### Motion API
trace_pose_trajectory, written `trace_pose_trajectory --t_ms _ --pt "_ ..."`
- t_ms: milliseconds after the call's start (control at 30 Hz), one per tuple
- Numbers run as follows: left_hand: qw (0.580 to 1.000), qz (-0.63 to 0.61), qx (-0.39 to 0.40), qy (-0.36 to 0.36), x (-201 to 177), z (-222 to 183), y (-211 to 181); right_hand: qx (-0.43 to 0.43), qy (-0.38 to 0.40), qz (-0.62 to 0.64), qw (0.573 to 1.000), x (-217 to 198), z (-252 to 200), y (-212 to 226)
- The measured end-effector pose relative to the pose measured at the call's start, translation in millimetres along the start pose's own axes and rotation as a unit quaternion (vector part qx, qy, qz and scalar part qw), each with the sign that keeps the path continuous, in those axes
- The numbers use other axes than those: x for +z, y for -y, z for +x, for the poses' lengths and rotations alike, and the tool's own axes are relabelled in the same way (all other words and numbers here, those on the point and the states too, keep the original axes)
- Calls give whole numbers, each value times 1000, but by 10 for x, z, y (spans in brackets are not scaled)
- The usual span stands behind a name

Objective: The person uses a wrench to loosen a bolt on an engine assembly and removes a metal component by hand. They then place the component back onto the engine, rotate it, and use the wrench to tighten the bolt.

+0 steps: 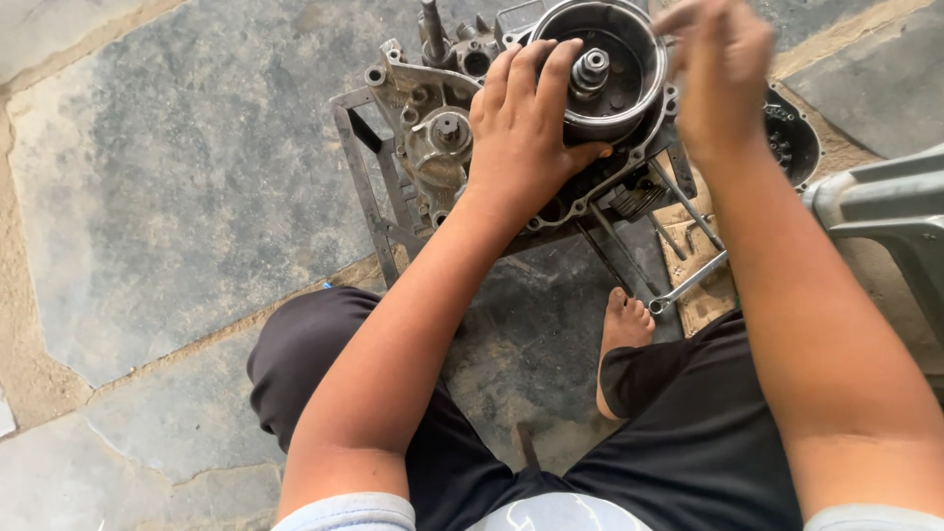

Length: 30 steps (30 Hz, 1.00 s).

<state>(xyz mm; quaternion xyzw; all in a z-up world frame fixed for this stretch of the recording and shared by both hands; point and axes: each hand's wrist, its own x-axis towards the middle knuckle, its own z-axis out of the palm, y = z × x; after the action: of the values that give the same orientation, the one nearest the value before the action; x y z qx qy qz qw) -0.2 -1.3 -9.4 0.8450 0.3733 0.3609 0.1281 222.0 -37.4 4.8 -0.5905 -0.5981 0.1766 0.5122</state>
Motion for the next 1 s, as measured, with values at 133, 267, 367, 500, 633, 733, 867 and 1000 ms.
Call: trace_pose_trajectory --t_ms 133,267,367,500,633,733,867,1000 --pt "1000 -6 10 -4 11 0 14 57 -68 -61 994 -68 39 473" --pt "1000 -2 3 3 -17 7 -2 84 -33 -53 995 -84 60 270" --pt "1000 -6 4 3 -17 -3 -3 126 14 -39 991 -114 58 63" --pt "1000 -1 15 -10 -19 4 -5 -3 64 -34 997 -59 102 153" --pt "1000 -2 11 -8 -42 3 -11 -89 121 -83 985 49 111 84" --pt "1000 0 22 -11 8 -18 33 144 -37 40 988 54 68 -145" --pt "999 11 32 -13 29 -28 38 96 -16 17 995 191 80 -57" --pt "999 10 39 -16 36 -27 51 40 -8 77 996 214 115 -108"
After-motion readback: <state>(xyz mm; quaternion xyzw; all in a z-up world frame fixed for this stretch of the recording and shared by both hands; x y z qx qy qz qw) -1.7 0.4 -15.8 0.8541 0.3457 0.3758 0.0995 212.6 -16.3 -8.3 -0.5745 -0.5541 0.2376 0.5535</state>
